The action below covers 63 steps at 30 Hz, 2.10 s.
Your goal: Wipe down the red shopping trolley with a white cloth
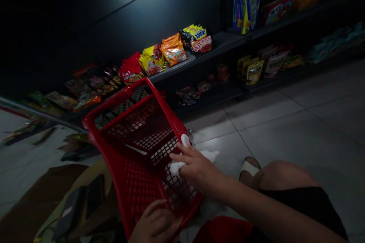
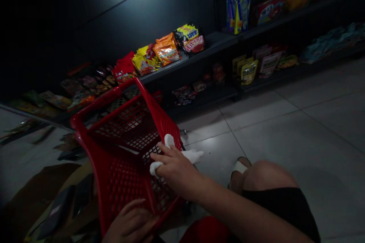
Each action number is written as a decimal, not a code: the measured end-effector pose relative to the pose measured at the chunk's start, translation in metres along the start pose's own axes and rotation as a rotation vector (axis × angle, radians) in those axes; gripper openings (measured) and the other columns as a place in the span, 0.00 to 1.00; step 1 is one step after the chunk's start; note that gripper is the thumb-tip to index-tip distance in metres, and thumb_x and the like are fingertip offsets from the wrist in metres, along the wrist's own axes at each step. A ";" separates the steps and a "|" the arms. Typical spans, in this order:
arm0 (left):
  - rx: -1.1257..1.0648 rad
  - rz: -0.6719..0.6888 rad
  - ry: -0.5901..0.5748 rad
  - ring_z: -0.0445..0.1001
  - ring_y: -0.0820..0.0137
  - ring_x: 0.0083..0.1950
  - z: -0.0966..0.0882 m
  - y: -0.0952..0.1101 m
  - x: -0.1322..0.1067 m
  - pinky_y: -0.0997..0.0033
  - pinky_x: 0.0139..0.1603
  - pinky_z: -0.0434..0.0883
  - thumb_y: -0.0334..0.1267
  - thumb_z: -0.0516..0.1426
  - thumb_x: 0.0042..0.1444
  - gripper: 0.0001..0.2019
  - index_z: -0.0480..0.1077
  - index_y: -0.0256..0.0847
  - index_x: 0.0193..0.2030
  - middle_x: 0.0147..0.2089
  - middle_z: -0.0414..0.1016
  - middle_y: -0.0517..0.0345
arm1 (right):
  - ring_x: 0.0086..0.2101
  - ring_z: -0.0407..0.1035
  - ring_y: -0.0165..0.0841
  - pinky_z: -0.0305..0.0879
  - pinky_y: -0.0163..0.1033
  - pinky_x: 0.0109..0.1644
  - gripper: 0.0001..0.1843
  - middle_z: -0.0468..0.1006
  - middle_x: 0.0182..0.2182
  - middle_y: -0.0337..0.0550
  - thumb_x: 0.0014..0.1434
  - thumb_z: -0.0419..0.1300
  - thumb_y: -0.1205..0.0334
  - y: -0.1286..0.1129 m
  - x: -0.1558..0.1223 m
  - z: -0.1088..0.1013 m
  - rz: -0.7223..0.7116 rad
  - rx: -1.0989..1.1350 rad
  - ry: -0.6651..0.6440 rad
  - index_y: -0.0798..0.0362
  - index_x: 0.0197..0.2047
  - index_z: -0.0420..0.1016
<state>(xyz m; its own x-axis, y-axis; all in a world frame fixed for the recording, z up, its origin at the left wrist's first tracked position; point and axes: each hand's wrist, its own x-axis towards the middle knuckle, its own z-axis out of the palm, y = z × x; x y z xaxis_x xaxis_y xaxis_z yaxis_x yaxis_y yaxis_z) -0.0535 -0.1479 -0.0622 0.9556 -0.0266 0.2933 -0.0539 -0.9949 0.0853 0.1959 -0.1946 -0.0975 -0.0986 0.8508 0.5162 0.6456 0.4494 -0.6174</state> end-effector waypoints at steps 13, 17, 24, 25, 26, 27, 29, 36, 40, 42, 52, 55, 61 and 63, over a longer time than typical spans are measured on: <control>-0.091 0.011 -0.125 0.79 0.71 0.44 -0.015 -0.015 0.018 0.59 0.67 0.64 0.32 0.58 0.58 0.16 0.72 0.45 0.53 0.39 0.82 0.60 | 0.32 0.69 0.32 0.42 0.55 0.73 0.13 0.68 0.24 0.34 0.53 0.54 0.75 0.044 0.068 -0.031 0.017 -0.007 0.114 0.49 0.23 0.69; -0.118 -0.053 -0.236 0.77 0.70 0.50 -0.031 -0.041 0.029 0.56 0.68 0.60 0.32 0.53 0.62 0.14 0.73 0.49 0.51 0.46 0.81 0.60 | 0.39 0.72 0.35 0.34 0.55 0.75 0.13 0.74 0.29 0.37 0.53 0.54 0.73 0.000 0.011 -0.024 0.103 0.136 0.149 0.48 0.27 0.74; -0.246 -0.448 -0.169 0.78 0.66 0.52 -0.011 -0.108 0.026 0.61 0.59 0.70 0.43 0.49 0.66 0.16 0.77 0.48 0.50 0.50 0.82 0.55 | 0.50 0.74 0.45 0.61 0.58 0.64 0.10 0.82 0.41 0.48 0.56 0.64 0.56 -0.032 -0.047 -0.013 0.481 0.814 0.394 0.48 0.40 0.81; -0.331 -0.567 -0.169 0.78 0.64 0.54 -0.006 -0.111 0.028 0.60 0.59 0.71 0.46 0.48 0.67 0.18 0.77 0.48 0.52 0.53 0.80 0.53 | 0.51 0.73 0.46 0.65 0.57 0.60 0.13 0.82 0.43 0.50 0.54 0.65 0.53 -0.032 -0.045 -0.020 0.552 0.927 0.500 0.49 0.42 0.81; -0.425 -0.667 -0.169 0.76 0.62 0.57 -0.002 -0.111 0.033 0.59 0.60 0.70 0.49 0.48 0.67 0.20 0.75 0.48 0.55 0.56 0.78 0.53 | 0.51 0.74 0.47 0.68 0.55 0.58 0.16 0.82 0.45 0.50 0.53 0.65 0.52 -0.032 -0.040 -0.030 0.592 1.022 0.596 0.49 0.44 0.80; -0.521 -0.742 -0.169 0.74 0.61 0.60 0.002 -0.110 0.038 0.57 0.62 0.68 0.52 0.48 0.66 0.23 0.74 0.48 0.58 0.60 0.76 0.52 | 0.50 0.74 0.46 0.70 0.54 0.57 0.17 0.82 0.46 0.50 0.53 0.65 0.51 -0.032 -0.033 -0.040 0.599 1.098 0.666 0.49 0.45 0.80; -0.681 -0.819 -0.180 0.71 0.59 0.63 0.008 -0.104 0.050 0.55 0.66 0.64 0.56 0.48 0.64 0.26 0.71 0.48 0.62 0.63 0.73 0.53 | 0.50 0.74 0.45 0.71 0.51 0.56 0.18 0.82 0.45 0.49 0.53 0.64 0.51 -0.029 -0.014 -0.059 0.561 1.185 0.739 0.49 0.46 0.79; -0.894 -0.949 -0.219 0.71 0.53 0.64 0.012 -0.110 0.072 0.48 0.69 0.57 0.69 0.46 0.57 0.34 0.77 0.49 0.55 0.56 0.78 0.52 | 0.50 0.75 0.41 0.71 0.49 0.55 0.19 0.82 0.45 0.42 0.56 0.61 0.55 -0.011 0.029 -0.071 0.519 1.250 0.751 0.47 0.51 0.74; -1.177 -0.842 -0.041 0.74 0.54 0.60 0.010 -0.093 0.091 0.47 0.64 0.66 0.70 0.45 0.58 0.37 0.75 0.44 0.57 0.55 0.79 0.46 | 0.50 0.75 0.41 0.71 0.47 0.55 0.20 0.82 0.46 0.44 0.56 0.57 0.57 -0.016 0.039 -0.063 0.510 1.299 0.731 0.50 0.52 0.73; -1.199 -0.794 0.121 0.75 0.55 0.59 0.009 -0.074 0.103 0.51 0.60 0.70 0.61 0.56 0.57 0.32 0.70 0.44 0.62 0.57 0.77 0.45 | 0.50 0.74 0.41 0.71 0.47 0.56 0.22 0.82 0.47 0.44 0.56 0.54 0.58 -0.019 0.041 -0.059 0.489 1.285 0.675 0.51 0.54 0.72; -1.006 -1.037 0.847 0.77 0.65 0.53 0.016 -0.051 0.108 0.63 0.53 0.74 0.48 0.58 0.60 0.28 0.58 0.46 0.64 0.57 0.74 0.49 | 0.53 0.69 0.39 0.59 0.45 0.63 0.21 0.77 0.52 0.40 0.55 0.59 0.60 0.024 0.002 -0.085 0.484 0.380 0.618 0.49 0.53 0.75; -1.092 -1.030 0.692 0.78 0.64 0.49 0.014 -0.046 0.102 0.63 0.48 0.76 0.51 0.57 0.60 0.31 0.56 0.46 0.67 0.57 0.74 0.47 | 0.46 0.72 0.37 0.64 0.43 0.57 0.16 0.80 0.44 0.39 0.58 0.58 0.58 0.024 -0.003 -0.088 0.487 0.337 0.575 0.49 0.48 0.78; -0.585 -0.912 0.343 0.70 0.58 0.62 0.000 -0.044 0.086 0.55 0.64 0.66 0.45 0.65 0.52 0.31 0.66 0.48 0.64 0.64 0.70 0.52 | 0.47 0.72 0.35 0.66 0.41 0.54 0.21 0.79 0.49 0.40 0.58 0.62 0.55 0.025 -0.001 -0.092 0.466 0.523 0.438 0.47 0.55 0.77; -0.366 -0.922 0.356 0.73 0.58 0.58 -0.006 -0.052 0.078 0.53 0.62 0.67 0.46 0.61 0.56 0.23 0.72 0.48 0.59 0.58 0.75 0.53 | 0.47 0.72 0.35 0.68 0.41 0.52 0.27 0.79 0.50 0.40 0.55 0.65 0.56 0.029 -0.002 -0.100 0.435 0.566 0.327 0.45 0.59 0.74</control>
<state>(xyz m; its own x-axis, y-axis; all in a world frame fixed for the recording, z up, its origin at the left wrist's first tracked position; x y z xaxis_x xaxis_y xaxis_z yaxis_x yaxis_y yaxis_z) 0.0221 -0.0978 -0.0377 0.5339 0.8147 0.2262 0.5096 -0.5236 0.6827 0.2908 -0.2107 -0.0577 0.3588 0.8985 0.2530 0.0821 0.2397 -0.9674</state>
